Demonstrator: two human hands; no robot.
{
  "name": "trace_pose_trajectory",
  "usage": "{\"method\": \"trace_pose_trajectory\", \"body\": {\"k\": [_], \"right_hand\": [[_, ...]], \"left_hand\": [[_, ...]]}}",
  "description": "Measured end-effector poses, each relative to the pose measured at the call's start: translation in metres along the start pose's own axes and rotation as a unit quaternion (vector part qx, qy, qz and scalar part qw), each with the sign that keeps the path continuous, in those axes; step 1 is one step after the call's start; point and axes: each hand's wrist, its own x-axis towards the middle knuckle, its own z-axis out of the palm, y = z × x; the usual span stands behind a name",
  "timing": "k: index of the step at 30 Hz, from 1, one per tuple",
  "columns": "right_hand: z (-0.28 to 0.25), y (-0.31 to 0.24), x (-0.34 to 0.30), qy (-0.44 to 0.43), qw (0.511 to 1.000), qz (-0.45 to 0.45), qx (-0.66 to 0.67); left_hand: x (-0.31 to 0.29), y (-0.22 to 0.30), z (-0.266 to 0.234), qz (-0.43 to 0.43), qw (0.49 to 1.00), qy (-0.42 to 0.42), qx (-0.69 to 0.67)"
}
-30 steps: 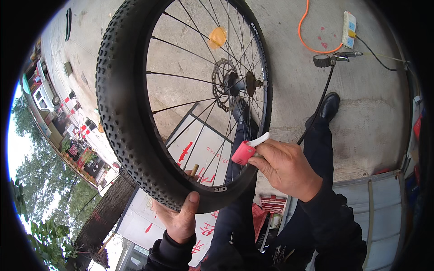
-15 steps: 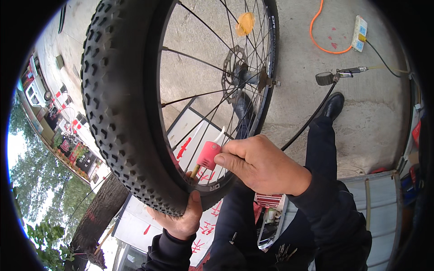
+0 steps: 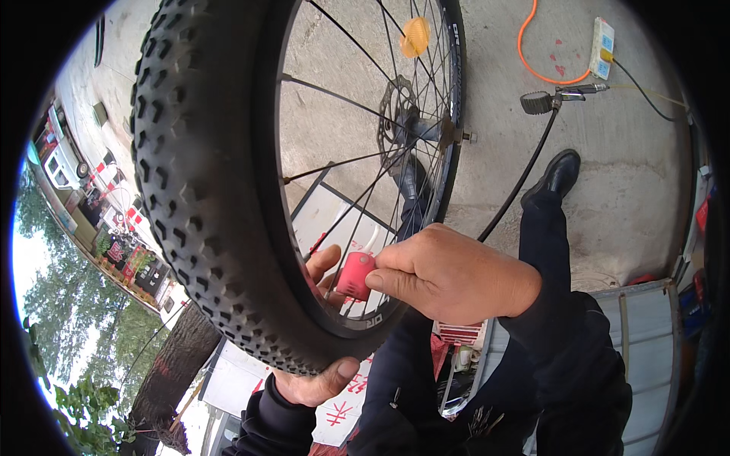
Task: The person inflates a bicycle tire using a hand pump with a pressure gauge, checks the pressure, and then sets the wheel down. They later retrieve an extension cord, plug it into a power strip, and return to the tire to continue inflating it.
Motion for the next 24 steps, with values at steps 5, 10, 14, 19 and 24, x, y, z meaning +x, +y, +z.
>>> {"method": "trace_pose_trajectory", "body": {"k": [5, 10, 14, 19, 24], "right_hand": [[-0.015, -0.008, -0.002, -0.031, 0.998, -0.030, -0.039], [-0.025, -0.019, 0.000, -0.063, 0.992, -0.027, -0.103], [-0.020, -0.025, -0.009, -0.030, 0.991, -0.024, -0.128], [-0.017, -0.019, -0.019, -0.004, 0.989, 0.007, -0.146], [-0.039, -0.001, -0.008, -0.015, 0.992, 0.053, -0.115]], "left_hand": [[0.012, 0.011, 0.001, -0.013, 0.997, -0.076, 0.009], [0.013, 0.013, 0.007, -0.010, 0.996, -0.091, -0.014], [0.013, 0.010, 0.006, -0.012, 0.995, -0.101, -0.006], [0.011, 0.003, 0.006, -0.017, 0.994, -0.108, 0.011], [0.008, 0.001, 0.004, -0.038, 0.996, -0.074, 0.022]]}}
